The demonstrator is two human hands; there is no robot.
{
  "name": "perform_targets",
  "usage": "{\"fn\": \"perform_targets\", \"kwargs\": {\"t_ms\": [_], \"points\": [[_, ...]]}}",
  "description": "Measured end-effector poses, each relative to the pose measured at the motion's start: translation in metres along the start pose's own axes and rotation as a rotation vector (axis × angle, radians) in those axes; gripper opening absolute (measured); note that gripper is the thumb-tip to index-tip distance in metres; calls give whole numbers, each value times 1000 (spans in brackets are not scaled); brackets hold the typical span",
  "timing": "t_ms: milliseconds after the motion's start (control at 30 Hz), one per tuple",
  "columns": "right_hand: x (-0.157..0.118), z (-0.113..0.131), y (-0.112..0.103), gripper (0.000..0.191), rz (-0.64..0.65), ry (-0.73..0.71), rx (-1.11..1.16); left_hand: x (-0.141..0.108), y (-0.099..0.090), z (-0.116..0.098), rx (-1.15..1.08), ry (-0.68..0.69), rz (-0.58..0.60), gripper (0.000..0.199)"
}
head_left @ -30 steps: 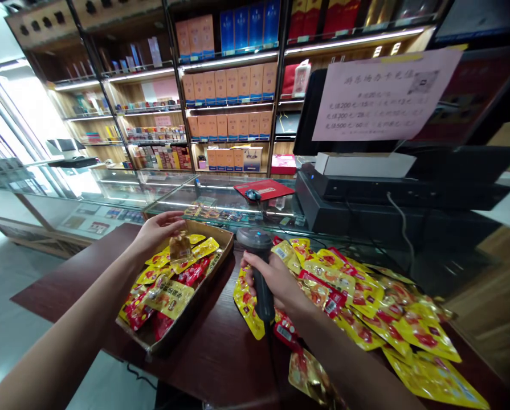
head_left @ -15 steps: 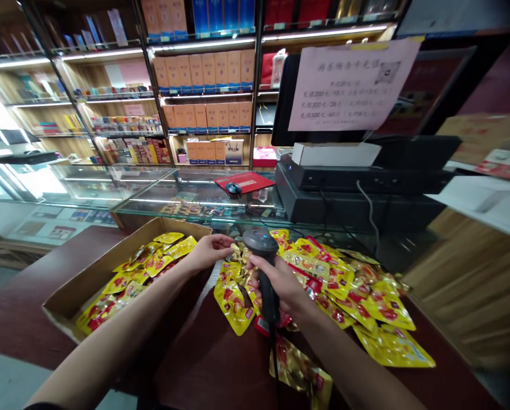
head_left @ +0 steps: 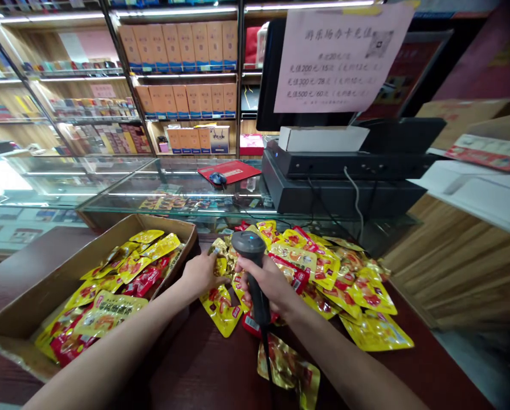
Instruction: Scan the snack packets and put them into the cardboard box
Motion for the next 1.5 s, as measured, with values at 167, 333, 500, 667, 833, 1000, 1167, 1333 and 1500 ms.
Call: {"fn": "perform_targets", "kwargs": {"t_ms": [167, 333, 500, 667, 833, 1000, 1167, 1333, 1500], "points": [[0, -1, 1, 30, 7, -1, 6, 3, 4, -3, 77, -20, 60, 59], [-3, 1, 3, 30, 7, -3, -3, 6, 4, -3, 102, -9, 97, 51], [-6, 3, 5, 31, 7, 8, -5, 8, 3, 5, 67, -21, 204, 78], [-8, 5, 5, 32, 27, -18, -2, 11, 3, 16, -52, -18, 198, 81], [-13, 9, 6, 30, 41, -38, 27, 23, -12, 24, -509, -71, -93, 71], [-11, 5, 6, 30, 36, -20, 5, 31, -12, 21, -1311, -261, 146, 49], [-11, 3, 8, 32, 74, -26, -7, 32, -12, 24, -1570, -349, 154, 44], [-17, 7, 10, 33, 104, -40, -13, 30, -14, 23, -1648, -368, 229, 47], [-19, 9, 11, 33, 92, -65, -28, 27, -12, 19, -1613, -381, 285, 46]]}}
Point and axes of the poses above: each hand's wrist, its own x-axis towards the middle knuckle, its own y-axis out of the palm, z = x × y, the point moved 3 cm from there along x, towards the middle knuckle, and after that the axes turned 7 degrees about -z, right-handed, at the moved point
